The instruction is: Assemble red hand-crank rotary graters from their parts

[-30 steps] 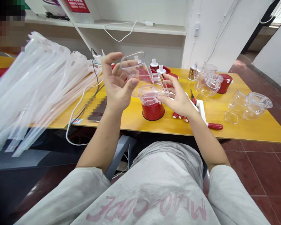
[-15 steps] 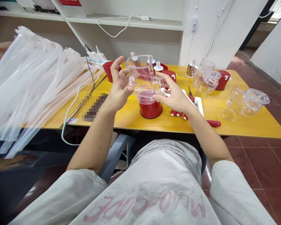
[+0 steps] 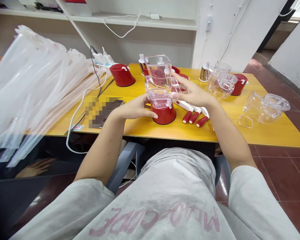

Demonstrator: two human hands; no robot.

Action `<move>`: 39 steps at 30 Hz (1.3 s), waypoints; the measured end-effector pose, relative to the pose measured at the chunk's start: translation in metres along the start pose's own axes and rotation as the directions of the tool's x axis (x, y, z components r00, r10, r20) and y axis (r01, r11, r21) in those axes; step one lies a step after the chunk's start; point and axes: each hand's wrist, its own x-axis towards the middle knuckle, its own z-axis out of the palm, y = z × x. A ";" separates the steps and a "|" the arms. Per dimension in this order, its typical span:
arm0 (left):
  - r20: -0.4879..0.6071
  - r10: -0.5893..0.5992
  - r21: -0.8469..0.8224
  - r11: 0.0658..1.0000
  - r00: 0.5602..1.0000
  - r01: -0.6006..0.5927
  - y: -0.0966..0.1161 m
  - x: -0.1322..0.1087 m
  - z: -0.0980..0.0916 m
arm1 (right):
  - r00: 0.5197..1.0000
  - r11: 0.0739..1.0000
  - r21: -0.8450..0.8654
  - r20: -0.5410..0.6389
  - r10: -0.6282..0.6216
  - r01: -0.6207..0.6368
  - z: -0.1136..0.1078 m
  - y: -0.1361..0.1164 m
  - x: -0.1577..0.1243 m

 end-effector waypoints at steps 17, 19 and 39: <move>-0.217 0.154 -0.125 0.975 0.964 -0.184 0.005 0.009 0.004 | 0.998 0.998 0.061 0.060 -0.005 0.002 -0.003 -0.004 0.030; -0.227 0.158 -0.122 0.974 0.961 -0.189 0.002 0.009 0.003 | 0.999 0.999 0.008 -0.013 -0.035 0.035 0.002 0.004 0.031; -0.327 0.196 0.139 0.978 0.924 -0.158 0.001 -0.001 -0.013 | 0.997 0.998 0.001 -0.037 -0.065 0.065 0.041 0.004 0.001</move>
